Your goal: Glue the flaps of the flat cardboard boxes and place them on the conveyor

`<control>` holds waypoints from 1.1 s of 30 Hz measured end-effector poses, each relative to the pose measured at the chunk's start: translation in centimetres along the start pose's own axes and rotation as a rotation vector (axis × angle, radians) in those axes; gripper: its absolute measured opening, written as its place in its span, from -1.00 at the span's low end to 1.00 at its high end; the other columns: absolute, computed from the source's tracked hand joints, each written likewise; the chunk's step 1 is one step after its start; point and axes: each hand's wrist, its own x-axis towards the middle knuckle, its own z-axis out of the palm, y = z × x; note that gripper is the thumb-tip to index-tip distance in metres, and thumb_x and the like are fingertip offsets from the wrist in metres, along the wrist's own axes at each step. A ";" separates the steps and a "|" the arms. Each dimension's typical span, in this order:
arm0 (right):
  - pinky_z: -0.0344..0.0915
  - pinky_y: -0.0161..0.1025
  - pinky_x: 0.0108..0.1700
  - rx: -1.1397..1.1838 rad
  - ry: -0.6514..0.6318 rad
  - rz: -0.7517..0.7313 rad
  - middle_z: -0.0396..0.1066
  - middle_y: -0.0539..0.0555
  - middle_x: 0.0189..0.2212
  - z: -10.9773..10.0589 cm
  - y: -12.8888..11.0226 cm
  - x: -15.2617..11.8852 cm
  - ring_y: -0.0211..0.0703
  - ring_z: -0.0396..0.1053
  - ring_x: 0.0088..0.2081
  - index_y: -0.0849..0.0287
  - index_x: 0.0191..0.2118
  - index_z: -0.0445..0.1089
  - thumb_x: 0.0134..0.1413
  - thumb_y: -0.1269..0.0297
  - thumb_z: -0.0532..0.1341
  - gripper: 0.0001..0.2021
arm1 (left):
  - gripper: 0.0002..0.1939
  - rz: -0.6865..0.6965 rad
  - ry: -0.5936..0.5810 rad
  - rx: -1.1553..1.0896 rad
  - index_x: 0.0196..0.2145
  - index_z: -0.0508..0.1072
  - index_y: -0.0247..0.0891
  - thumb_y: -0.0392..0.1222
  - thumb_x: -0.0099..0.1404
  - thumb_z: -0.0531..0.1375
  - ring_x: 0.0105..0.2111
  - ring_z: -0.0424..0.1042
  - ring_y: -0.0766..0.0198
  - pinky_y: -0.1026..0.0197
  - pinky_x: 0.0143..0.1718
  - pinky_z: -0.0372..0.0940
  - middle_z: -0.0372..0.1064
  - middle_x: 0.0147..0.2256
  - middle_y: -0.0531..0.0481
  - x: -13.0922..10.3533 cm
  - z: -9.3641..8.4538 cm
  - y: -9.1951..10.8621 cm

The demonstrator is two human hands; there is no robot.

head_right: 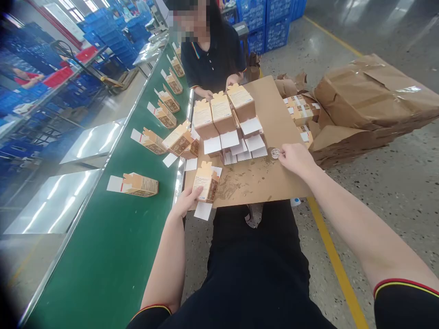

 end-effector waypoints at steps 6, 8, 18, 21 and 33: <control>0.21 -0.23 -0.25 0.183 0.189 0.030 0.55 0.07 -0.47 -0.9 0.1 -4.1 -0.24 0.33 -0.43 0.20 -0.34 0.58 0.18 0.50 0.38 -0.90 | -0.22 -0.062 0.141 -0.491 0.24 0.61 -0.11 0.14 0.12 0.63 0.32 0.57 -0.24 -0.22 0.30 0.51 0.60 0.28 -0.25 -4.7 -0.5 -0.7; 0.28 -0.25 -0.27 0.316 0.220 0.009 0.55 0.06 -0.46 0.1 -1.3 -7.0 -0.22 0.37 -0.43 0.19 -0.30 0.61 0.22 0.41 0.36 -0.93 | -0.16 -0.021 0.183 -0.568 0.28 0.58 -0.06 0.07 0.08 0.67 0.37 0.52 -0.24 -0.21 0.34 0.50 0.56 0.33 -0.22 -4.7 0.4 -0.7; 0.18 -0.26 -0.33 0.468 -0.103 -0.324 0.38 -0.01 -0.51 11.8 -11.4 -14.7 -0.21 0.27 -0.47 0.10 -0.40 0.34 0.35 0.41 0.17 -0.76 | -0.18 -0.002 0.255 -0.529 0.10 0.60 -0.14 0.18 -0.03 0.72 0.29 0.60 -0.18 -0.19 0.34 0.49 0.62 0.23 -0.27 -0.5 4.8 -1.6; 0.08 -0.21 -0.32 0.404 -0.117 -0.351 0.36 0.02 -0.50 13.2 -11.5 -14.5 -0.19 0.21 -0.47 0.10 -0.40 0.30 0.36 0.46 0.15 -0.75 | -0.15 0.022 0.252 -0.485 0.15 0.56 -0.12 0.18 -0.01 0.71 0.30 0.58 -0.17 -0.17 0.34 0.49 0.60 0.24 -0.26 -0.9 4.8 -1.5; 0.27 -0.30 -0.39 0.681 -0.054 -0.299 0.38 -0.03 -0.54 10.5 -9.5 -18.9 -0.25 0.27 -0.52 0.08 -0.37 0.44 0.44 0.31 0.21 -0.74 | 0.07 0.156 0.268 -0.074 0.35 0.21 -0.09 0.18 0.06 0.63 0.37 0.49 -0.24 -0.25 0.38 0.43 0.44 0.31 -0.35 -3.5 7.5 -1.6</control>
